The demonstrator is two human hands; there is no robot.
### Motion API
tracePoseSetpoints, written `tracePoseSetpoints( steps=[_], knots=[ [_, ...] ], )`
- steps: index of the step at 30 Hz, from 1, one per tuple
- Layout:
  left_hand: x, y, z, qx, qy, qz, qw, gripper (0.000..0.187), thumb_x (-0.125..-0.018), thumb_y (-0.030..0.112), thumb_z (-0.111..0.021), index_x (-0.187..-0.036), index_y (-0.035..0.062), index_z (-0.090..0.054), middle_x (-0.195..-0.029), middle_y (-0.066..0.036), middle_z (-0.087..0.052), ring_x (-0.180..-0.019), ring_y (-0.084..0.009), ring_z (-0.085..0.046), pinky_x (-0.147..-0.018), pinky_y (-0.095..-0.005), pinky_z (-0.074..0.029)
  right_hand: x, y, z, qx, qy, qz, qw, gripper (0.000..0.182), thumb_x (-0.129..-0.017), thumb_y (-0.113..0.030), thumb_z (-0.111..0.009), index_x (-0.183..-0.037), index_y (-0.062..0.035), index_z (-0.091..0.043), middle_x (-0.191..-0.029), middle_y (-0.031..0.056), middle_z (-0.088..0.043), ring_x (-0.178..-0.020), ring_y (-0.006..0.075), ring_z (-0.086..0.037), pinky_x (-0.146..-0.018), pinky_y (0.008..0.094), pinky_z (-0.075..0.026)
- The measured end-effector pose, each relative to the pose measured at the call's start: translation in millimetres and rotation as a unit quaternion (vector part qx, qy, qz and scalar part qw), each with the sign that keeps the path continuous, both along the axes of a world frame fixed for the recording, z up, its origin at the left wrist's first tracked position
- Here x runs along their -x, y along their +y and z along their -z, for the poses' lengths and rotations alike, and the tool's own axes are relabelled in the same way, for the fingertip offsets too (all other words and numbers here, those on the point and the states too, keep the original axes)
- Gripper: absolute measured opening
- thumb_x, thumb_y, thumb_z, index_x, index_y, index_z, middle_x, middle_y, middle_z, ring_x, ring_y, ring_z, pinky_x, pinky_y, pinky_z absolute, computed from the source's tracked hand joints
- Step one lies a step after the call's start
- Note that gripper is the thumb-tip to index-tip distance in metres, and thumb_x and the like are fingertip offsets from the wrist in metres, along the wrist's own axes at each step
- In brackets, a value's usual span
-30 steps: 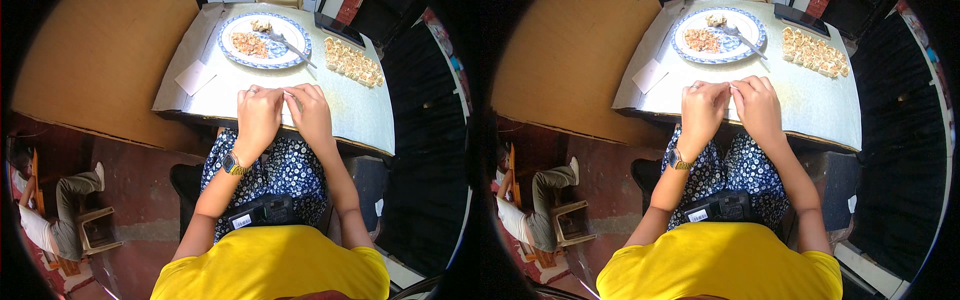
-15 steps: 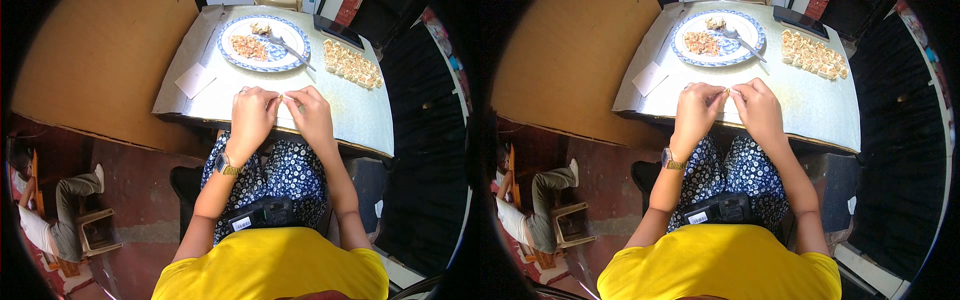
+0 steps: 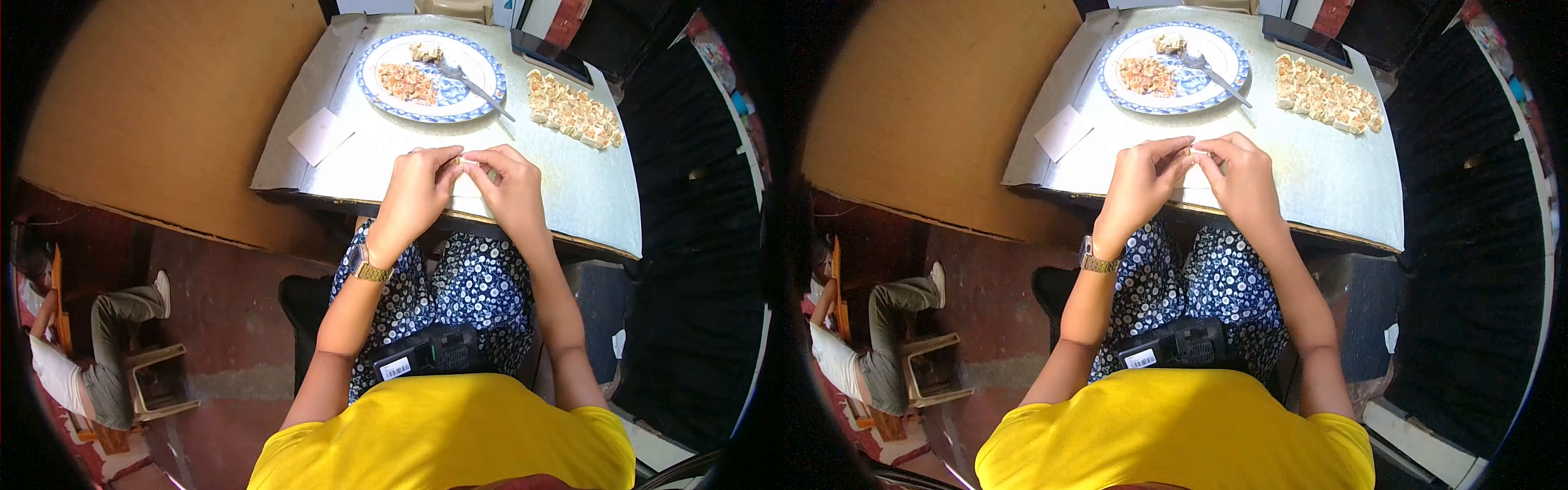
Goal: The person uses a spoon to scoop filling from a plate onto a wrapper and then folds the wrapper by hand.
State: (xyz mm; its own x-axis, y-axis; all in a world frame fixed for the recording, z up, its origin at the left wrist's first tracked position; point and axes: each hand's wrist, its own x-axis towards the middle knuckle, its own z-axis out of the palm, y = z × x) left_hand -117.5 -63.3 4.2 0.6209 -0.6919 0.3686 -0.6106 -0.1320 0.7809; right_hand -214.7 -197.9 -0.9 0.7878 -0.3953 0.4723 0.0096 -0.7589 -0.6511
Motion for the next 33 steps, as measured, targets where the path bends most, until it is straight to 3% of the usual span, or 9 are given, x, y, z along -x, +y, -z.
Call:
tracePoseSetpoints(
  steps=[7,17,29,33],
  knots=[
    [-3.3,-0.7,10.4,0.04,0.032,-0.009,0.999,0.025,-0.087,0.005,-0.069,-0.112,-0.0009,-0.071,-0.092,-0.018,-0.074,-0.079,-0.019,-0.072,-0.073,-0.0296,-0.055,3.8,-7.1,-7.8,-0.103,0.033,-0.013,0.994,0.022,-0.083,-0.008,-0.074,-0.1,-0.0008,-0.061,-0.083,0.0097,-0.069,-0.077,0.0185,-0.069,-0.072,0.0301,-0.054],
    [3.2,-4.0,12.7,0.054,-0.087,-0.046,0.994,0.022,-0.086,0.003,-0.07,-0.108,-0.0002,-0.071,-0.095,-0.019,-0.072,-0.083,-0.0251,-0.073,-0.075,-0.032,-0.057,-2.3,3.7,0.4,-0.006,-0.026,-0.025,0.999,0.015,-0.083,-0.001,-0.069,-0.094,0.0,-0.06,-0.086,0.0131,-0.068,-0.077,0.0221,-0.069,-0.069,0.033,-0.054],
    [-0.7,-5.1,15.5,0.069,-0.043,-0.03,0.996,0.022,-0.086,0.003,-0.07,-0.107,-0.004,-0.07,-0.098,-0.019,-0.073,-0.086,-0.0248,-0.073,-0.077,-0.0313,-0.057,-7.9,2.4,-2.2,-0.004,0.001,-0.018,1.0,0.014,-0.084,-0.002,-0.066,-0.095,0.0004,-0.059,-0.088,0.014,-0.068,-0.075,0.023,-0.069,-0.067,0.034,-0.054],
    [-3.1,-4.0,16.4,0.077,0.039,-0.023,0.996,0.022,-0.086,0.002,-0.069,-0.108,-0.0038,-0.069,-0.098,-0.016,-0.074,-0.087,-0.0213,-0.073,-0.08,-0.0305,-0.057,0.3,-3.0,-21.1,-0.048,0.086,-0.069,0.993,0.019,-0.083,-0.002,-0.066,-0.101,-0.001,-0.061,-0.093,0.0128,-0.068,-0.08,0.0229,-0.068,-0.07,0.0327,-0.054]
  ],
)
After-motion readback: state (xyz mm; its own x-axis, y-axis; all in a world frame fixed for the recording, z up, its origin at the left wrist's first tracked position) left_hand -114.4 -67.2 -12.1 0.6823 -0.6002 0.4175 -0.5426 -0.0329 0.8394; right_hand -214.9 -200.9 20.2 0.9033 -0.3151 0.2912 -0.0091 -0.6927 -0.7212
